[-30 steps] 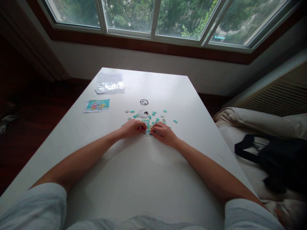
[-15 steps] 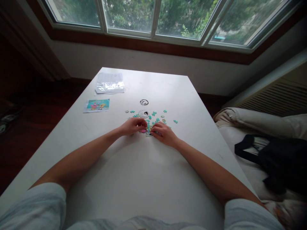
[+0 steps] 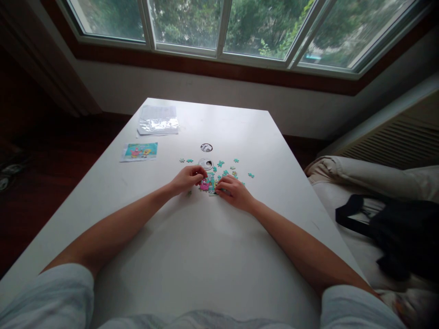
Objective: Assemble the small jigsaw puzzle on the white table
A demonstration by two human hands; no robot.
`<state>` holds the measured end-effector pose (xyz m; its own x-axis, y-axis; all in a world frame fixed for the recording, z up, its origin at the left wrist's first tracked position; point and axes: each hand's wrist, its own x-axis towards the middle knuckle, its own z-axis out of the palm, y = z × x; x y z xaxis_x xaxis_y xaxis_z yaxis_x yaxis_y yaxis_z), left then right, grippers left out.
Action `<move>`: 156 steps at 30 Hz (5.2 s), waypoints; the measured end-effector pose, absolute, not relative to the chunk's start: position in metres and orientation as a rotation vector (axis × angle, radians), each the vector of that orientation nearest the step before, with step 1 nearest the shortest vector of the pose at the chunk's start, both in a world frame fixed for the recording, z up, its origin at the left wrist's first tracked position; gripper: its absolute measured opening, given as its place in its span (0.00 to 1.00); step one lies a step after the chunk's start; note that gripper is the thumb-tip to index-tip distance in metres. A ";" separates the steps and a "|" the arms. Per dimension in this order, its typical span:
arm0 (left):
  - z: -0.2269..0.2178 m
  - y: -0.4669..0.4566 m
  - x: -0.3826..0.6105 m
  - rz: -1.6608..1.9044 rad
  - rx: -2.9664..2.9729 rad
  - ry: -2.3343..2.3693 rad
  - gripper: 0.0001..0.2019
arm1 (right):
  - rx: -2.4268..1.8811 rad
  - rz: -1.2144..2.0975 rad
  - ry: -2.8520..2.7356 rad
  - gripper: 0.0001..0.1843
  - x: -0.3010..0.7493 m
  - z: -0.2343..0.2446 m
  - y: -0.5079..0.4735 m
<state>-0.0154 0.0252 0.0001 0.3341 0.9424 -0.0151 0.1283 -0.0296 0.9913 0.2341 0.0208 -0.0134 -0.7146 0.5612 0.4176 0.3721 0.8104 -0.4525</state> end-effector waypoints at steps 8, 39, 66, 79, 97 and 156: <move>-0.005 0.018 -0.007 0.865 1.459 0.834 0.09 | -0.701 0.408 -2.341 0.06 0.233 -0.016 0.019; -0.015 0.035 -0.034 0.739 2.557 1.011 0.09 | -0.462 -0.153 -2.309 0.13 0.249 -0.009 0.006; -0.026 0.040 -0.029 0.767 2.534 0.975 0.10 | -0.620 -0.018 -2.560 0.10 0.219 -0.023 0.008; -0.025 0.039 -0.027 0.782 2.519 0.955 0.09 | -0.636 0.000 -2.525 0.11 0.217 -0.023 0.007; -0.025 0.039 -0.028 0.719 2.606 0.997 0.11 | -0.589 0.079 -2.597 0.11 0.217 -0.024 0.013; -0.033 0.058 -0.059 0.838 2.378 1.640 0.11 | -1.588 -0.013 -2.148 0.10 0.270 -0.033 0.057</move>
<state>-0.0594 0.0578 -0.0330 0.2532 0.8956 0.3658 0.8211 -0.3989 0.4083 0.2701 0.0568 -0.0325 -0.2234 0.9019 0.3698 0.9063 0.3318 -0.2617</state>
